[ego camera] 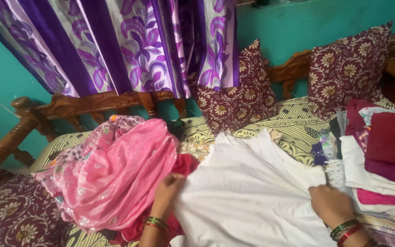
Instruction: The person picks up and folds various garments on a bed, including a red top and a white tank top, and places them onto a stack of already folded laundry.
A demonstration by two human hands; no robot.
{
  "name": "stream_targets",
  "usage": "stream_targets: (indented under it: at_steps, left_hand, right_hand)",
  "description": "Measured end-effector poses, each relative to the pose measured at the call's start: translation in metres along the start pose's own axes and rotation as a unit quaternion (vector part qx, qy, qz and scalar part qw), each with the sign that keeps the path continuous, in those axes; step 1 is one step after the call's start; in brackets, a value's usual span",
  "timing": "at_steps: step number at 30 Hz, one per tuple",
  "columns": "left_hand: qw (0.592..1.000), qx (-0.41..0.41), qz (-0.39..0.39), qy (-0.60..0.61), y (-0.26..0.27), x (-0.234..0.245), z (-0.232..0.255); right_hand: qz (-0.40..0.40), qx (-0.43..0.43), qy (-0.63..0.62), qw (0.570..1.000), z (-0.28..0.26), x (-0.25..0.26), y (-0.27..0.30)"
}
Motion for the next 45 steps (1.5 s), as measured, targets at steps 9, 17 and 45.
stream_targets:
  at_steps: [9,17,45]
  left_hand:
    - [0.756,-0.001,-0.514,-0.406,0.016,-0.031,-0.026]
    - [0.941,0.201,-0.267,-0.049,0.010,-0.056,-0.087]
    - [0.990,0.064,-0.081,0.101,-0.007,-0.022,-0.004]
  right_hand:
    - [-0.151,0.060,0.071,0.984,0.006,-0.058,-0.017]
    - [-0.143,0.032,0.017,0.989,0.008,-0.055,-0.027]
    - [0.048,-0.102,-0.529,0.841,0.030,-0.039,-0.049]
Point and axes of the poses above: each hand's wrist, its own y-axis away from the middle knuckle, its own x-axis out of the back of the hand, z = x × y, the point moved 1 cm from there along -y, towards the middle knuckle, and after that the axes turned 1 degree about z, right-handed, at the moved point
